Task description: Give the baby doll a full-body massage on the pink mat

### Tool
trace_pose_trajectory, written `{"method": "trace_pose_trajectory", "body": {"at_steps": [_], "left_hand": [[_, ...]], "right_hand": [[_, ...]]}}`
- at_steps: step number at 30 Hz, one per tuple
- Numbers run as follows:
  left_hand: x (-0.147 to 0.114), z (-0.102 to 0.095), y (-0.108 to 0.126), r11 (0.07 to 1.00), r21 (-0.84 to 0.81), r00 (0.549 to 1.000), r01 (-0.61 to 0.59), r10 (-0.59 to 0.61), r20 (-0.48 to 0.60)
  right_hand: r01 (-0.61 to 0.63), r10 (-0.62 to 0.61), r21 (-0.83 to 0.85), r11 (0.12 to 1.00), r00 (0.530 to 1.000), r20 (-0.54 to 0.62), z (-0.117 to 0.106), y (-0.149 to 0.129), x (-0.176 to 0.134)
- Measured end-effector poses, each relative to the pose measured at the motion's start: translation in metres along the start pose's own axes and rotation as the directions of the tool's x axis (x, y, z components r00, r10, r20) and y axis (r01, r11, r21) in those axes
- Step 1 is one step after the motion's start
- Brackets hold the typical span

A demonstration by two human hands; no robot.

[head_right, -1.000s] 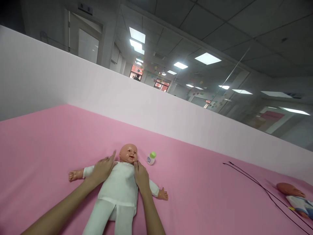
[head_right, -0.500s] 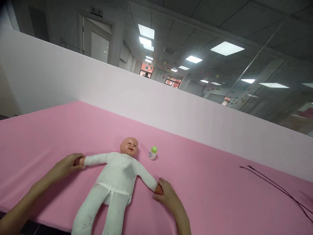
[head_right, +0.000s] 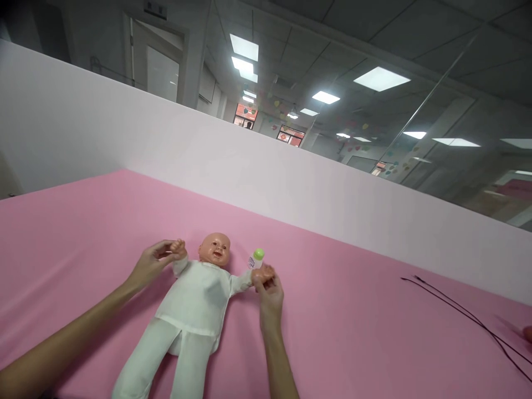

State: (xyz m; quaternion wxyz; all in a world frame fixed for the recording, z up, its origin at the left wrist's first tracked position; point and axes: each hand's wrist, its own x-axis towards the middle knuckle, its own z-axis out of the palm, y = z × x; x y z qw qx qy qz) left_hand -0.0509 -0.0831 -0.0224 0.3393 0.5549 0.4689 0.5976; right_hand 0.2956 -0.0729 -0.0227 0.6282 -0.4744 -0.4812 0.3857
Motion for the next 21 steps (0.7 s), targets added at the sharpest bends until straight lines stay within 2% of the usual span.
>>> {"method": "trace_pose_trajectory", "body": {"at_steps": [1,2,3,4,6,7,8,9,10,11,12,14,15,16,18,19,21], "left_hand": [[0.004,0.003,-0.003,0.999,0.033,0.992,-0.041,0.037,0.119],[0.006,0.005,-0.005,0.995,0.058,0.965,-0.079,0.062,0.254],[0.008,0.005,-0.008,0.992,0.068,0.923,-0.107,0.074,0.379],[0.009,0.005,-0.011,0.99,0.066,0.876,-0.122,0.076,0.477],[0.009,0.002,-0.017,0.99,0.047,0.814,-0.137,0.085,0.575],[0.008,0.001,-0.019,0.989,0.04,0.803,-0.145,0.094,0.589],[0.007,0.001,-0.022,0.987,0.037,0.8,-0.154,0.102,0.591],[0.005,0.001,-0.025,0.986,0.038,0.803,-0.161,0.108,0.586],[0.004,0.001,-0.028,0.986,0.041,0.816,-0.162,0.11,0.567],[0.003,0.002,-0.031,0.987,0.046,0.842,-0.154,0.106,0.529],[0.002,0.003,-0.034,0.989,0.051,0.877,-0.136,0.096,0.47],[0.001,0.007,-0.042,0.996,0.049,0.954,-0.077,0.06,0.294],[0.002,0.008,-0.046,0.998,0.044,0.981,-0.038,0.029,0.193],[0.003,0.009,-0.051,0.999,0.04,0.996,0.004,-0.008,0.094],[0.005,0.008,-0.059,0.995,0.043,0.994,0.089,-0.086,-0.071],[0.006,0.007,-0.063,0.991,0.048,0.986,0.125,-0.119,-0.118],[0.008,0.004,-0.066,0.985,0.059,0.981,0.162,-0.154,-0.121]], "right_hand": [[0.041,-0.035,-0.044,0.998,0.992,0.124,0.01,-0.002,-0.001],[0.095,-0.061,-0.105,0.99,0.957,0.284,0.018,-0.005,-0.004],[0.161,-0.069,-0.169,0.972,0.89,0.45,0.025,-0.008,-0.007],[0.234,-0.058,-0.224,0.946,0.802,0.594,0.031,-0.011,-0.011],[0.368,-0.013,-0.289,0.884,0.636,0.771,0.037,-0.017,-0.018],[0.416,0.004,-0.303,0.857,0.584,0.812,0.037,-0.018,-0.02],[0.45,0.011,-0.315,0.836,0.559,0.829,0.037,-0.018,-0.021],[0.474,0.01,-0.329,0.816,0.559,0.829,0.035,-0.016,-0.021],[0.488,-0.002,-0.348,0.801,0.582,0.813,0.033,-0.013,-0.02],[0.489,-0.025,-0.37,0.79,0.628,0.778,0.03,-0.008,-0.018],[0.472,-0.059,-0.395,0.788,0.696,0.715,0.027,-0.001,-0.015],[0.357,-0.106,-0.458,0.814,0.867,0.486,0.02,0.013,-0.008],[0.257,-0.092,-0.474,0.842,0.935,0.343,0.017,0.02,-0.004],[0.146,-0.051,-0.465,0.873,0.976,0.211,0.014,0.027,-0.001],[-0.033,0.055,-0.387,0.921,0.997,0.046,0.009,0.037,0.006],[-0.08,0.094,-0.34,0.937,0.995,0.024,0.008,0.041,0.009],[-0.1,0.118,-0.276,0.956,0.992,0.052,0.006,0.046,0.012]]}}
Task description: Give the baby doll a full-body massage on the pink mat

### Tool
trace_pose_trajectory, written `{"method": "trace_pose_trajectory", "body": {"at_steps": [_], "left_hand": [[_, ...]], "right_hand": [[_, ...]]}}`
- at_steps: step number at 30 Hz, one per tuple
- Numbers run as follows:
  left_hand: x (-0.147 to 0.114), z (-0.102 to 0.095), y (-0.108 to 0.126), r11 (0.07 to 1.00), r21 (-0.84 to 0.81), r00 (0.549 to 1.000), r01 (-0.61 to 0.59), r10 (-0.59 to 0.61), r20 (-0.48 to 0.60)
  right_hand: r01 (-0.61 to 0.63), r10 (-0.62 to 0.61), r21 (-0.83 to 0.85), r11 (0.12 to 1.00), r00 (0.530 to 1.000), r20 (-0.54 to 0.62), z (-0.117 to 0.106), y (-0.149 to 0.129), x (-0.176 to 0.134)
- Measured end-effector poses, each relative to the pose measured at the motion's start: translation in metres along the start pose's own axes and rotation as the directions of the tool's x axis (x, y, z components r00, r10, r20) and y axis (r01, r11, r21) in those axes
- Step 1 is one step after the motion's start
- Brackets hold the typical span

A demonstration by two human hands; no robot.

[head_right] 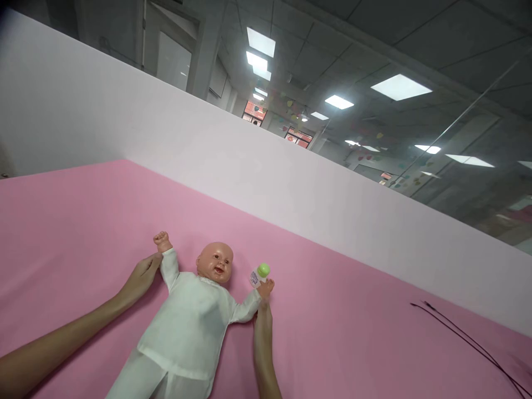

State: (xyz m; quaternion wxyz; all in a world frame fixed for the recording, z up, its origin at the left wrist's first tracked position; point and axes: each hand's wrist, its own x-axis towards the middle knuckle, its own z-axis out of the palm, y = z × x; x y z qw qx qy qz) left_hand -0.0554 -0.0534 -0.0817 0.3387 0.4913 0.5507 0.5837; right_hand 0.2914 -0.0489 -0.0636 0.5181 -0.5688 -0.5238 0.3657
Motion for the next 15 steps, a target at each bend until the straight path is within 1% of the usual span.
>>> {"method": "trace_pose_trajectory", "body": {"at_steps": [2,4,5,6,7,9,10,11,12,13,14,15], "left_hand": [[0.0,-0.003,0.001,0.999,0.022,0.996,-0.028,0.025,0.091],[-0.003,-0.006,0.004,0.989,0.071,0.977,-0.128,0.113,0.182],[-0.004,-0.006,0.005,0.974,0.107,0.96,-0.2,0.173,0.22],[-0.006,-0.007,0.007,0.948,0.144,0.934,-0.285,0.241,0.262],[-0.008,-0.008,0.008,0.908,0.174,0.895,-0.38,0.313,0.318],[-0.01,-0.009,0.01,0.798,0.206,0.779,-0.566,0.436,0.451],[-0.01,-0.009,0.011,0.74,0.211,0.717,-0.639,0.472,0.513],[-0.011,-0.009,0.011,0.688,0.215,0.664,-0.693,0.494,0.561],[-0.011,-0.009,0.011,0.649,0.218,0.627,-0.729,0.504,0.594],[-0.011,-0.009,0.011,0.629,0.222,0.609,-0.745,0.505,0.611],[-0.012,-0.009,0.01,0.629,0.226,0.61,-0.744,0.503,0.613],[-0.012,-0.008,0.009,0.65,0.226,0.631,-0.726,0.497,0.596]], "right_hand": [[0.021,-0.021,0.011,1.0,0.997,0.069,0.0,0.002,0.0],[0.064,-0.064,0.005,0.998,0.985,0.161,0.001,0.001,-0.004],[0.112,-0.109,-0.004,0.994,0.973,0.206,0.0,-0.001,-0.006],[0.184,-0.173,-0.023,0.983,0.952,0.254,0.0,-0.004,-0.009],[0.274,-0.245,-0.052,0.96,0.918,0.313,-0.001,-0.007,-0.012],[0.449,-0.352,-0.123,0.885,0.818,0.455,-0.002,-0.013,-0.018],[0.516,-0.375,-0.153,0.843,0.767,0.52,-0.002,-0.015,-0.021],[0.559,-0.378,-0.178,0.81,0.729,0.57,-0.002,-0.016,-0.024],[0.583,-0.373,-0.195,0.789,0.706,0.603,-0.001,-0.017,-0.025],[0.593,-0.369,-0.206,0.778,0.697,0.615,0.001,-0.016,-0.027],[0.592,-0.371,-0.211,0.778,0.703,0.606,0.003,-0.015,-0.027],[0.575,-0.375,-0.212,0.79,0.727,0.575,0.005,-0.012,-0.027]]}}
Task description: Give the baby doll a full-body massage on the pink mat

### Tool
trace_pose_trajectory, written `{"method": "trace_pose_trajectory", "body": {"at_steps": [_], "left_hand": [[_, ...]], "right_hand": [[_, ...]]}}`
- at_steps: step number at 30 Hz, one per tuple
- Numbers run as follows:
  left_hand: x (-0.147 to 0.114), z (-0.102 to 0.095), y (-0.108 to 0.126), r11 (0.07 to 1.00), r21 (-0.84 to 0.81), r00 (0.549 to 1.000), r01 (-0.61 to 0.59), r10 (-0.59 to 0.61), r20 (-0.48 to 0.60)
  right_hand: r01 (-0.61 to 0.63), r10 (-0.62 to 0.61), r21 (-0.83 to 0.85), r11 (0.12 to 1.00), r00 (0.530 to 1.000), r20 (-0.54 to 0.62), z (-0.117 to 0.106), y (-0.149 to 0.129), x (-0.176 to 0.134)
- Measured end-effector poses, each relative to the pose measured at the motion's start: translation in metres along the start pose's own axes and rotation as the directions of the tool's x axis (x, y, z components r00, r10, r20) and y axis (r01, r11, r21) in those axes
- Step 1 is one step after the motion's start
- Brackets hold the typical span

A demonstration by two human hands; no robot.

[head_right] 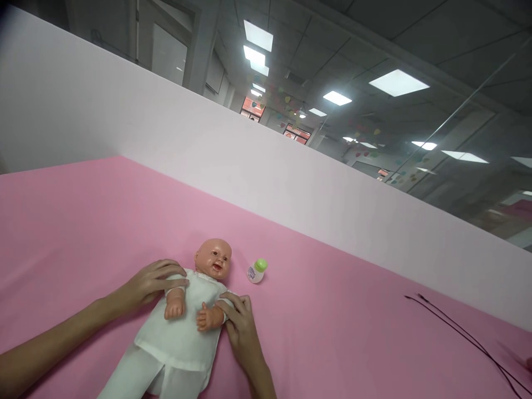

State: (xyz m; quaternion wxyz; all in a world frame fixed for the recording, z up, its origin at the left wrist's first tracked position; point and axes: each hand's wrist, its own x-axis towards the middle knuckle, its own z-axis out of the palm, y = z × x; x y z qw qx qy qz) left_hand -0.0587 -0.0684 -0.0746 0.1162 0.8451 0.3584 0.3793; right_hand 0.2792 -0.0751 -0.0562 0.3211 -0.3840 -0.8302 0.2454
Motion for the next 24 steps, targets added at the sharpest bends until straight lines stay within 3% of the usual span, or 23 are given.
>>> {"method": "trace_pose_trajectory", "body": {"at_steps": [3,5,8,10,11,13,17,19,21,24], "left_hand": [[0.0,0.004,-0.003,0.97,-0.151,0.968,0.188,-0.21,-0.141],[0.001,0.005,-0.006,0.884,-0.313,0.878,0.348,-0.424,-0.221],[0.003,0.005,-0.009,0.712,-0.522,0.72,0.469,-0.651,-0.241],[0.004,0.004,-0.01,0.672,-0.573,0.687,0.469,-0.685,-0.242],[0.003,0.004,-0.01,0.686,-0.569,0.703,0.453,-0.668,-0.246],[0.001,0.003,-0.008,0.768,-0.504,0.776,0.395,-0.572,-0.264],[-0.002,0.001,-0.002,0.974,-0.182,0.957,0.131,-0.172,-0.231],[-0.002,0.0,0.003,0.999,-0.031,0.988,-0.03,0.025,-0.155],[-0.001,-0.001,0.006,0.992,0.048,0.987,-0.119,0.123,-0.101],[-0.001,0.001,0.008,0.998,0.014,0.992,-0.066,0.067,-0.107]], "right_hand": [[-0.149,0.187,0.184,0.972,0.96,-0.21,0.007,0.011,0.003],[-0.239,0.371,0.389,0.89,0.875,-0.312,0.008,0.019,0.006],[-0.272,0.542,0.618,0.738,0.785,-0.301,0.005,0.031,0.008],[-0.247,0.562,0.683,0.687,0.777,-0.284,0.003,0.035,0.009],[-0.23,0.55,0.692,0.684,0.786,-0.282,0.003,0.036,0.009],[-0.2,0.49,0.666,0.718,0.825,-0.281,0.002,0.034,0.008],[-0.12,0.205,0.414,0.902,0.965,-0.166,-0.001,0.015,0.005],[-0.044,0.058,0.245,0.969,0.997,-0.05,-0.001,0.003,0.003],[-0.003,0.0,0.152,0.988,1.0,0.024,0.001,-0.004,0.001],[-0.034,0.04,0.184,0.982,0.999,-0.026,0.006,-0.004,0.002]]}}
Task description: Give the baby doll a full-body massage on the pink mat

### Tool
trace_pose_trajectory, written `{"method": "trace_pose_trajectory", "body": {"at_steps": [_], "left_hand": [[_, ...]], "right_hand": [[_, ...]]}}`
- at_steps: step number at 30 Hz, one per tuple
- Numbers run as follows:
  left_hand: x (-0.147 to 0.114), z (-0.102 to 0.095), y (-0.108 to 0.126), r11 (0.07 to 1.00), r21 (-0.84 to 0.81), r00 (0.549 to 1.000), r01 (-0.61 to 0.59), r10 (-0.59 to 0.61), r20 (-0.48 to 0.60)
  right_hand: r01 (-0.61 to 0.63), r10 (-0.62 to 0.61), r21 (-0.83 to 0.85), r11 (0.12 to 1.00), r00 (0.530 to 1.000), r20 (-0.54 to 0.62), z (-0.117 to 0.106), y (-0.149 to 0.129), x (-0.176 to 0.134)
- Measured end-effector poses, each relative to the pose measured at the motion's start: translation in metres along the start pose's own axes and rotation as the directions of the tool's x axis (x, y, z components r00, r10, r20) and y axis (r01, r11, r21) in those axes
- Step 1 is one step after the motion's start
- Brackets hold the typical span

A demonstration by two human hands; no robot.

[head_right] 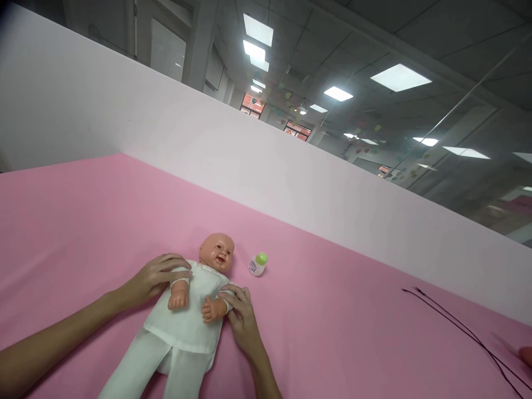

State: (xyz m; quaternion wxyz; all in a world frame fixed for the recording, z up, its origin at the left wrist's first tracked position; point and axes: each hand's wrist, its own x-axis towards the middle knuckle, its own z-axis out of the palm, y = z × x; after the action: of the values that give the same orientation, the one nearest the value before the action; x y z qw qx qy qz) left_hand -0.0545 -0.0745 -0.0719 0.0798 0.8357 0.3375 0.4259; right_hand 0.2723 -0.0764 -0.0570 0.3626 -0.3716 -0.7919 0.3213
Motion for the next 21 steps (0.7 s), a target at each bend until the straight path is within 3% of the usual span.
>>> {"method": "trace_pose_trajectory", "body": {"at_steps": [2,3,5,7,9,10,12,15,17,19,21], "left_hand": [[-0.001,0.002,-0.002,0.98,-0.105,0.982,0.172,-0.179,-0.063],[-0.001,0.003,-0.004,0.943,-0.183,0.948,0.279,-0.3,-0.103],[0.0,0.004,-0.009,0.813,-0.356,0.823,0.46,-0.541,-0.172],[0.002,0.003,-0.014,0.68,-0.489,0.692,0.547,-0.696,-0.193],[0.003,0.002,-0.018,0.612,-0.549,0.632,0.569,-0.753,-0.184],[0.003,0.002,-0.018,0.611,-0.555,0.635,0.564,-0.751,-0.181],[0.003,0.001,-0.016,0.674,-0.523,0.698,0.522,-0.69,-0.192],[0.002,0.0,-0.009,0.886,-0.315,0.899,0.34,-0.404,-0.168],[0.002,-0.002,-0.004,0.985,-0.121,0.988,0.126,-0.135,-0.07],[0.001,-0.003,-0.001,0.999,0.021,0.999,-0.04,0.039,0.021],[0.001,-0.002,0.0,0.993,0.08,0.995,-0.092,0.088,0.052]], "right_hand": [[-0.078,0.093,0.131,0.988,0.989,-0.111,0.001,0.008,0.003],[-0.125,0.165,0.22,0.967,0.97,-0.177,0.001,0.013,0.004],[-0.199,0.326,0.4,0.895,0.903,-0.279,0.0,0.025,0.007],[-0.226,0.436,0.522,0.823,0.84,-0.323,-0.003,0.035,0.008],[-0.23,0.463,0.556,0.799,0.824,-0.325,-0.006,0.039,0.008],[-0.228,0.451,0.546,0.807,0.834,-0.318,-0.007,0.039,0.007],[-0.208,0.378,0.477,0.854,0.877,-0.295,-0.008,0.034,0.006],[-0.109,0.166,0.275,0.955,0.967,-0.193,-0.006,0.016,0.003],[-0.018,0.026,0.112,0.993,0.998,-0.064,-0.004,0.005,0.0],[0.043,-0.043,-0.004,0.999,0.998,0.042,-0.001,-0.003,-0.002],[0.053,-0.05,-0.042,0.998,0.996,0.074,0.002,-0.004,-0.003]]}}
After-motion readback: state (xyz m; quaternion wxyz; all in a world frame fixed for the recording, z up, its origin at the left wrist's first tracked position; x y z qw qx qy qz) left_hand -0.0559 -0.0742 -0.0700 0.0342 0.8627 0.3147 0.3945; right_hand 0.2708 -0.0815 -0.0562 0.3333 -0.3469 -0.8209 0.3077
